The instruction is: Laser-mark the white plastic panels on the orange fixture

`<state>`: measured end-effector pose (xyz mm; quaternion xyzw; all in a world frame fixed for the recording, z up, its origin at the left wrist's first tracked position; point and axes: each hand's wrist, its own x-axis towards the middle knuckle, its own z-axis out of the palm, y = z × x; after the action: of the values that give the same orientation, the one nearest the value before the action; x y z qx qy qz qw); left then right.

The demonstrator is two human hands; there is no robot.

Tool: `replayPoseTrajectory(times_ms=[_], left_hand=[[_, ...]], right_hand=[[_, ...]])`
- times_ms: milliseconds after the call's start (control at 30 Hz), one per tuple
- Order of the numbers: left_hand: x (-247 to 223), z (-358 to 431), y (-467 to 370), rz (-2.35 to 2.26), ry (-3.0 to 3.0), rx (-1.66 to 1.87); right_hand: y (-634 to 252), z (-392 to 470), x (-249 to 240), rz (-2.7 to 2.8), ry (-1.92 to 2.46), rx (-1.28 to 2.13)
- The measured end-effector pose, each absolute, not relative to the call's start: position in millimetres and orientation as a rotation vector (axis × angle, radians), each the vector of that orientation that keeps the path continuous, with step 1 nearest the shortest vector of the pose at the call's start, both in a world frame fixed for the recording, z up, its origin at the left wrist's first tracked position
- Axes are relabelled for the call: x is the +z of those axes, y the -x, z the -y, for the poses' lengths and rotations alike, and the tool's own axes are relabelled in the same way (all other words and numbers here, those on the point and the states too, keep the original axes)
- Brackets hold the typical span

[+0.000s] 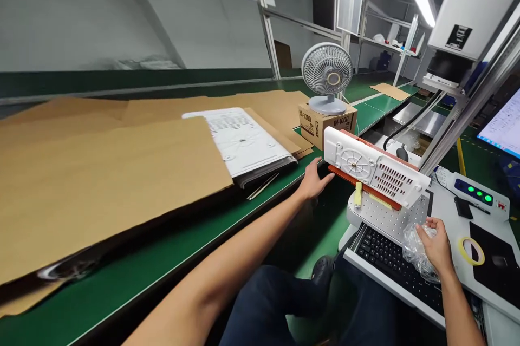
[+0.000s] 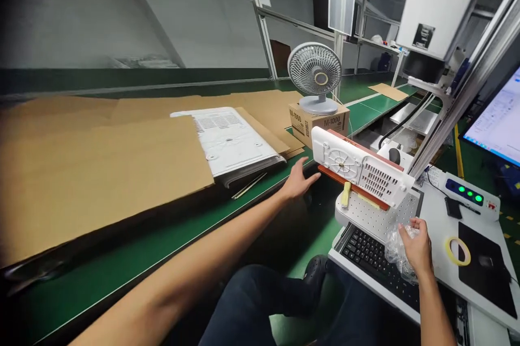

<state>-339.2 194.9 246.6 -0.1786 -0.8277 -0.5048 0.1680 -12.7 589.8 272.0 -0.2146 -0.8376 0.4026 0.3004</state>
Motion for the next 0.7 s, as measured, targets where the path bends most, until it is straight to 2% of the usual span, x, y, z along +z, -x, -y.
replayPoseTrajectory(times_ms=[100, 200, 333, 700], left_hand=[[285, -210, 382, 2.210, 0.556, -1.572], [299, -212, 409, 2.131, 0.576, -1.764], [297, -209, 428, 2.159, 0.589, -1.928], [291, -206, 442, 2.294, 0.513, -1.890]], right_hand=[[42, -587, 292, 2.238, 0.612, 1.011], [71, -581, 301, 2.276, 0.593, 0.979], [105, -575, 298, 2.329, 0.608, 0.945], [153, -563, 275, 2.108, 0.793, 0.836]])
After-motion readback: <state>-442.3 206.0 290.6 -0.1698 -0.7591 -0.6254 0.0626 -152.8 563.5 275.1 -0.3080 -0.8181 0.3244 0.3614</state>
